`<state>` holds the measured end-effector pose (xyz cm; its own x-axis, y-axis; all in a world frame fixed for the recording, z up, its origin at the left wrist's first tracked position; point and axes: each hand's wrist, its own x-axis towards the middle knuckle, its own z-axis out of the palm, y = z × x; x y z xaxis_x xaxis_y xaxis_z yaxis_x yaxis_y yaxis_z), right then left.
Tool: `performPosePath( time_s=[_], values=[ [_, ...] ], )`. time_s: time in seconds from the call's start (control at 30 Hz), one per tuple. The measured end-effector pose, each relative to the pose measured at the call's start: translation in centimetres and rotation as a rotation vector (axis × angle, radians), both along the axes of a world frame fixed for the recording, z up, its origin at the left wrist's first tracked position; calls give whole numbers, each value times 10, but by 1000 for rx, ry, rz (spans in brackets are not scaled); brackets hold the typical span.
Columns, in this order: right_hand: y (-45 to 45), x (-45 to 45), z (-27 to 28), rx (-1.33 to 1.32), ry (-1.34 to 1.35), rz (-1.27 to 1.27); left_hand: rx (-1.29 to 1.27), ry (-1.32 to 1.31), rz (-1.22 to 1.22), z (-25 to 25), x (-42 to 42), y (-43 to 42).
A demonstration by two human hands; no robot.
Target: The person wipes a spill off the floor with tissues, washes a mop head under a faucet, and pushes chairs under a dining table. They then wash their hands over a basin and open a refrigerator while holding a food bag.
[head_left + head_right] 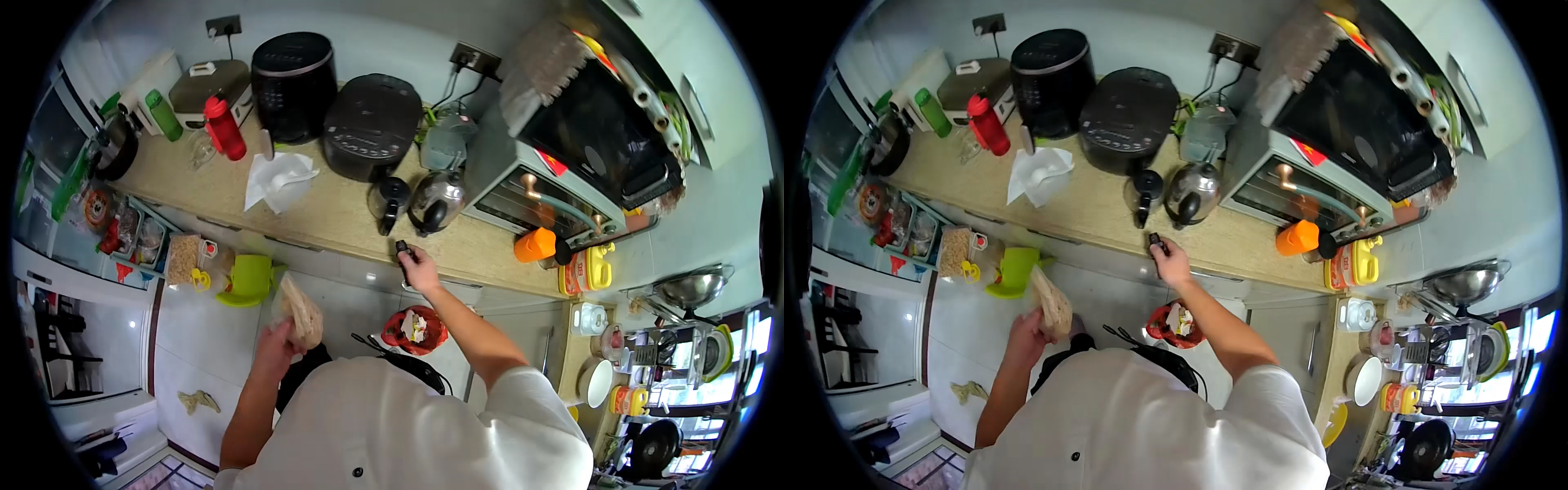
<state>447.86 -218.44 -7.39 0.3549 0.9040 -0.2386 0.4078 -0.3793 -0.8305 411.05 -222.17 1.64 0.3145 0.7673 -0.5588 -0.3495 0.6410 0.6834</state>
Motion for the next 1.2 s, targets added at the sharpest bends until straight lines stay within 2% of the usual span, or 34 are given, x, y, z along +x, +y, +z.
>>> performPosePath(
  time_s=[0.03,0.1,0.13,0.17,0.23,0.3,0.37,0.5,0.57,0.6,0.7,0.8,0.87,1.0,1.1,1.17,1.2],
  values=[
    [1,-14,7,-18,-11,4,-18,-11,4,-2,-14,9],
    [1,-46,34,-46,1369,-237,-72,-26,56,20,-29,33],
    [3,-74,63,-24,1463,-226,-50,-118,-30,5,-48,45],
    [6,-97,72,-4,1491,-206,-46,-115,2,-1,-62,52],
    [11,-141,100,-19,1527,-188,-41,-121,-92,-6,-83,66],
    [10,-169,102,-120,1491,-142,-16,-183,-21,-11,-103,69],
    [9,-196,92,-224,1303,-3,-54,-88,75,-7,-120,63],
    [14,-245,59,-447,1333,68,-112,47,385,20,-167,12],
    [27,-274,45,-551,1293,132,-197,-14,578,23,-199,-30],
    [35,-293,45,-591,1262,169,-183,-13,656,9,-219,-53],
    [61,-355,55,-665,1190,371,-256,28,889,14,-272,-102],
    [79,-444,79,-740,1104,527,-160,-142,1102,-9,-322,-133],
    [84,-513,90,-782,1204,609,-113,-214,1217,-14,-357,-135],
    [77,-666,108,-835,1004,897,-29,-314,1267,-9,-458,-120],
    [74,-776,106,-949,975,954,-36,-359,1264,3,-544,-113],
    [69,-842,126,-916,1037,945,-72,-467,1214,17,-594,-108],
    [68,-874,136,-848,946,1000,-53,-498,1169,17,-622,-105]
  ],
)
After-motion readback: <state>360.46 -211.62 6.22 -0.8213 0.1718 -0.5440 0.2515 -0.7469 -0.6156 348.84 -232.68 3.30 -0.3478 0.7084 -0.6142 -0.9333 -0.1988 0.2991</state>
